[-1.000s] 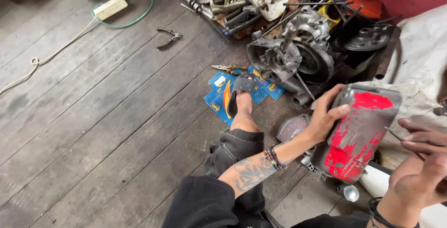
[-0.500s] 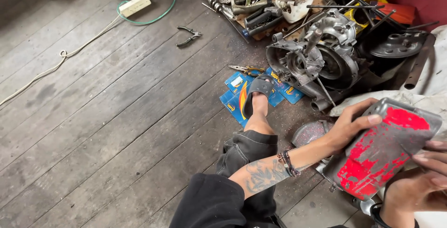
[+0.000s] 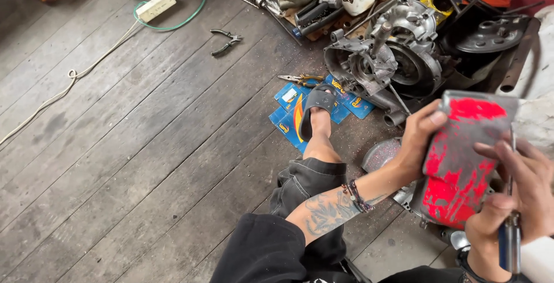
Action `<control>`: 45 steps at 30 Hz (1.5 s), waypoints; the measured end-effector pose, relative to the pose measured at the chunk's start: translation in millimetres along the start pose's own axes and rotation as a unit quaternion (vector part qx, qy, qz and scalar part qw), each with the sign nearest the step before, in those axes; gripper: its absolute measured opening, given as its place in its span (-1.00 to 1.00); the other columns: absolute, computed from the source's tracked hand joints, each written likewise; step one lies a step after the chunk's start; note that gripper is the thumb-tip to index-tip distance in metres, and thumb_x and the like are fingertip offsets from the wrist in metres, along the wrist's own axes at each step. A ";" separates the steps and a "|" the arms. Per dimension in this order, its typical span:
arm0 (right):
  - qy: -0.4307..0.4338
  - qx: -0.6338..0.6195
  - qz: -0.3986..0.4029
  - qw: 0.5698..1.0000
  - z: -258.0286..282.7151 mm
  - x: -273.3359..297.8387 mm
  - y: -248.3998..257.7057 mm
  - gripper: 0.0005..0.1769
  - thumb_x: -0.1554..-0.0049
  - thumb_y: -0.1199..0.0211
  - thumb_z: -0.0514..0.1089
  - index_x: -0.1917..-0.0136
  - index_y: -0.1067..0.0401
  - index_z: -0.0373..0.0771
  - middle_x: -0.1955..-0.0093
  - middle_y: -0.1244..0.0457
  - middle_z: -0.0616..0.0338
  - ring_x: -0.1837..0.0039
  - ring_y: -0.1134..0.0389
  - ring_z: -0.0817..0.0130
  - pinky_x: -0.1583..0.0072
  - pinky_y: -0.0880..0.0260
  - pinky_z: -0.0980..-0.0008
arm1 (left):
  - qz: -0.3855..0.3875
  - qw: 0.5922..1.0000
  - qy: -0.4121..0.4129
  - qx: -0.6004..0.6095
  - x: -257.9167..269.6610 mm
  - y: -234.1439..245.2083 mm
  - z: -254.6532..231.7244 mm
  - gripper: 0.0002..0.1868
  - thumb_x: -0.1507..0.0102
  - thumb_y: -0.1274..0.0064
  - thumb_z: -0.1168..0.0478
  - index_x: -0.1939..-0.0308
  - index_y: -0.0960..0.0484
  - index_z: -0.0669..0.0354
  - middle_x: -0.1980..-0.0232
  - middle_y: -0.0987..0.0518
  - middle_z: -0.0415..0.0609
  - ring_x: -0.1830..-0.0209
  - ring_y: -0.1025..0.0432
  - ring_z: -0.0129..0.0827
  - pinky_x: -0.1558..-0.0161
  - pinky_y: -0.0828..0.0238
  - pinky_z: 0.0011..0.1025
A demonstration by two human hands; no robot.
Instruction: The person scrapes red paint off a gray metal part using a screwdriver. They hold the part with one hand and use the screwdriver tip to remove the paint layer, occasionally rotating the part to access different areas.
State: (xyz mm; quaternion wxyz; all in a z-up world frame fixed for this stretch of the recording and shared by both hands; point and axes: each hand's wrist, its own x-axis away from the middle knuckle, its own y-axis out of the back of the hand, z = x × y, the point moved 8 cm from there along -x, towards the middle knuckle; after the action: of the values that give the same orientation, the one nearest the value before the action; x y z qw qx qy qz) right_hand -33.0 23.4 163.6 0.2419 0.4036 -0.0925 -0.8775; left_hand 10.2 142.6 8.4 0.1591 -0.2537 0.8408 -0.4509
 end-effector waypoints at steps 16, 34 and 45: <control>-0.092 0.031 0.037 0.995 13.6 -6.2 1.8 -0.33 -0.41 -0.02 -0.07 -0.48 -0.22 -0.79 -0.31 -0.24 -0.52 -0.70 -0.06 -0.31 -0.75 -0.10 -0.19 | -0.039 0.959 -0.119 -0.253 7.0 -18.6 -41.4 -0.48 -0.17 0.03 -0.35 0.11 -0.38 -0.07 0.22 -0.37 -0.43 0.22 -0.18 -0.69 0.13 -0.15 -0.57; -0.035 0.017 0.013 0.999 8.8 2.2 -4.4 -0.37 -0.40 -0.02 -0.09 -0.41 -0.28 -0.80 -0.29 -0.23 -0.59 -0.49 -0.21 -0.41 -0.60 -0.26 -0.20 | 0.025 0.913 -0.140 -0.381 7.9 -33.3 -69.4 -0.40 -0.15 0.08 -0.38 0.06 -0.45 0.00 0.21 -0.45 -0.32 0.22 -0.29 -0.59 0.07 -0.25 -0.48; -0.008 0.034 0.057 0.998 20.9 -3.6 -7.9 -0.47 -0.36 0.00 -0.20 -0.38 -0.29 -0.78 -0.29 -0.27 -0.58 -0.44 -0.24 -0.40 -0.59 -0.26 -0.18 | 0.057 0.902 -0.282 -0.322 24.5 -55.8 -101.2 -0.43 -0.33 0.18 -0.32 -0.05 -0.51 0.07 -0.17 -0.61 -0.08 -0.47 -0.46 -0.16 -0.57 -0.41 -0.17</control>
State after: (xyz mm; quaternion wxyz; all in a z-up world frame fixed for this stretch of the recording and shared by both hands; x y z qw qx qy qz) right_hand -49.5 31.3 176.9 0.2767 0.3985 -0.1468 -0.8620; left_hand -44.4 171.3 109.1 0.3249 -0.3595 0.8731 -0.0549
